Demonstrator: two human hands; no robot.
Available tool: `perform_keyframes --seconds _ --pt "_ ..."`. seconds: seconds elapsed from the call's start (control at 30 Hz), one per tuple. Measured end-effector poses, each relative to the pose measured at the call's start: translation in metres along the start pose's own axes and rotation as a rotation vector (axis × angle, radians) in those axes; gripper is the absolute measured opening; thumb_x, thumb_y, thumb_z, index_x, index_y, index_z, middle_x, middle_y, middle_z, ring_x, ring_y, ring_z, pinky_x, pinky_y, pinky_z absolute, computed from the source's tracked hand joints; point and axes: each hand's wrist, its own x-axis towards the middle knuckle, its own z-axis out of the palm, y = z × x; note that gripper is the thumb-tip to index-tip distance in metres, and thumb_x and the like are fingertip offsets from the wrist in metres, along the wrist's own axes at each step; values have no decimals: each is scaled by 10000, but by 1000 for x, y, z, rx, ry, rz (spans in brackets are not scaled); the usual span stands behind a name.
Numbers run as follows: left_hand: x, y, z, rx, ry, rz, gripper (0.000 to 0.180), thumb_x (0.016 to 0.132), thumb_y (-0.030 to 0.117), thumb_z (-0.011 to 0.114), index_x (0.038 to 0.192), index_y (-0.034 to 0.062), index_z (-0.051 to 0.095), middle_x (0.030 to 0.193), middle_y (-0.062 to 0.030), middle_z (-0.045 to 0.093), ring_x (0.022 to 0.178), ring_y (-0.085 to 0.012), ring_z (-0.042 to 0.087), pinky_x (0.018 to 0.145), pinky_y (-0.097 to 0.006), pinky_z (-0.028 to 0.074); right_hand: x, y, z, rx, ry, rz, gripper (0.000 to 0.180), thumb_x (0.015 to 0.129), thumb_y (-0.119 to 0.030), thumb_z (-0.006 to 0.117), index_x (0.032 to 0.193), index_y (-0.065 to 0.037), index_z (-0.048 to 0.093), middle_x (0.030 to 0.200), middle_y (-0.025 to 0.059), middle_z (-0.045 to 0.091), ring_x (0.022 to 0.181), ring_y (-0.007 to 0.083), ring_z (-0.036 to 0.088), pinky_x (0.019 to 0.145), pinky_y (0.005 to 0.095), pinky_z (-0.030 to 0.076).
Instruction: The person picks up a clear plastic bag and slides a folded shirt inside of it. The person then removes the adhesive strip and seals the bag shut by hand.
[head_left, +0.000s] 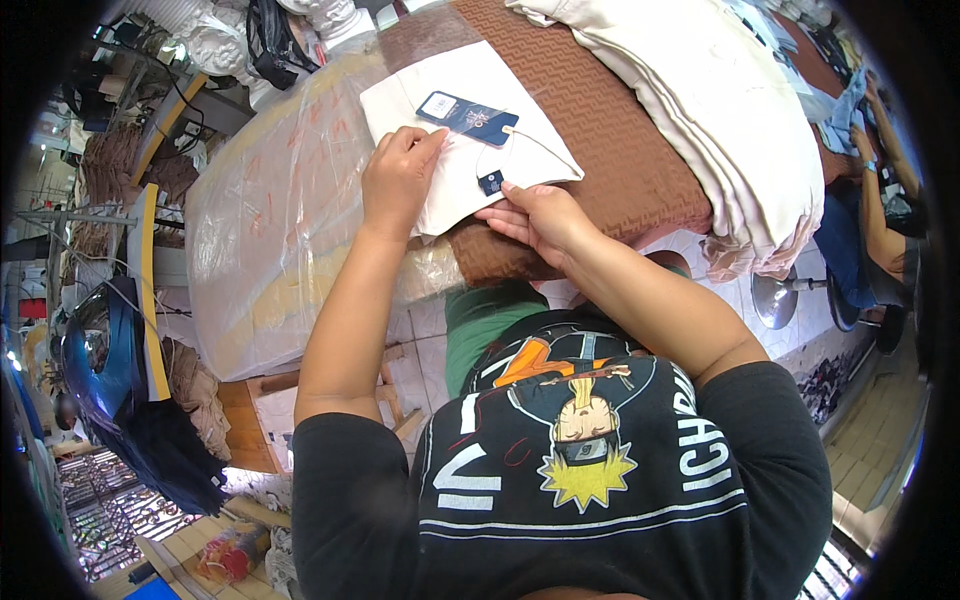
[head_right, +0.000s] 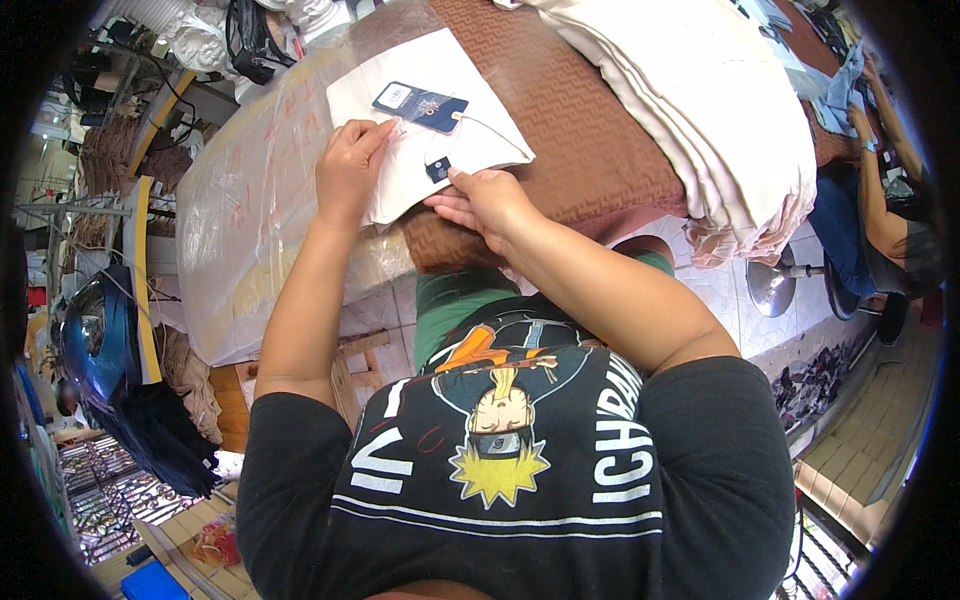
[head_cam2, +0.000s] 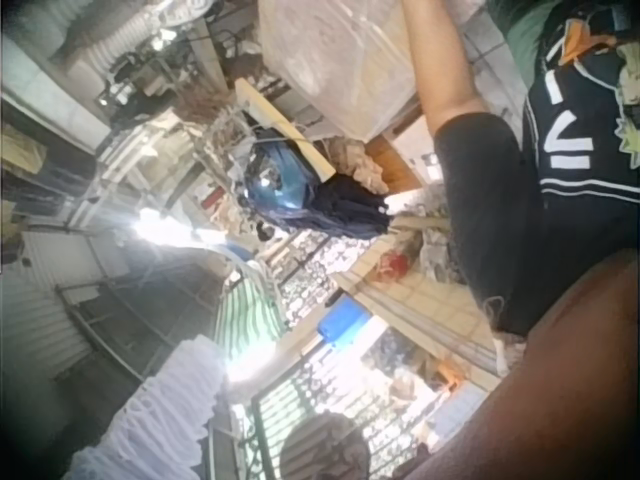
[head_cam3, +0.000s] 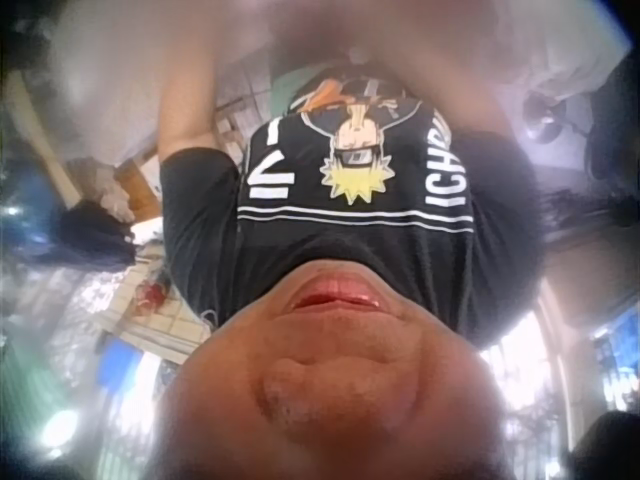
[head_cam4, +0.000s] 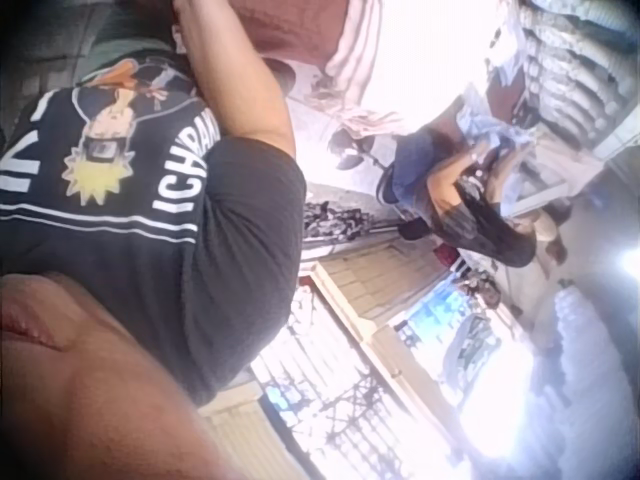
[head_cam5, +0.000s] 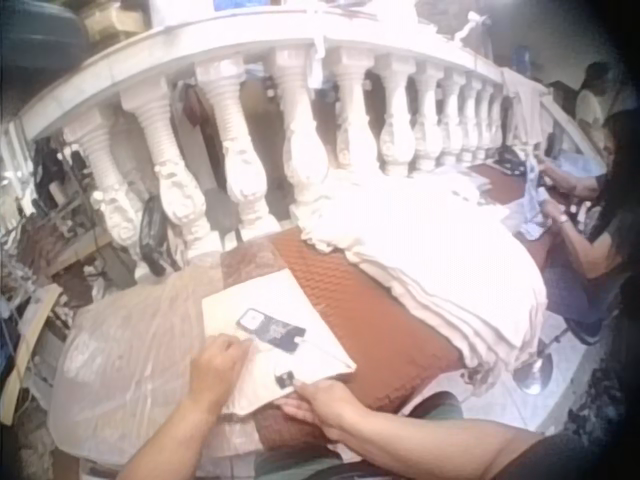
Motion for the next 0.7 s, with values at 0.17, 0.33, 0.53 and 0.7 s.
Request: perform_keyframes --seconds 0.17,0.33,0.53,0.7 --pt "-3 -2 -5 -14 16 31 205 754 123 663 947 175 706 811 9 608 767 -184 592 630 -310 503 21 -7 7 24 9 -55 202 950 -130 474 1050 46 487 1040 164 599 925 248 637 765 298 555" --pt "-3 -1 -9 -12 23 54 213 753 118 663 955 171 705 810 8 609 747 -182 587 622 -308 499 46 -13 18 54 26 -108 166 946 -118 480 1012 32 502 1004 145 596 881 231 628 776 302 557" --pt "2 5 -10 -42 58 53 166 749 128 674 908 162 707 792 8 602 730 -179 581 614 -302 496 79 -27 29 53 46 -169 159 947 -121 482 992 29 513 984 135 592 841 223 621 767 295 562" --pt "10 15 -15 -97 66 15 164 753 128 691 915 144 712 774 -10 607 723 -186 588 614 -307 493 100 -38 40 57 52 -201 187 952 -134 473 1013 27 546 1005 133 604 845 212 626 761 293 559"
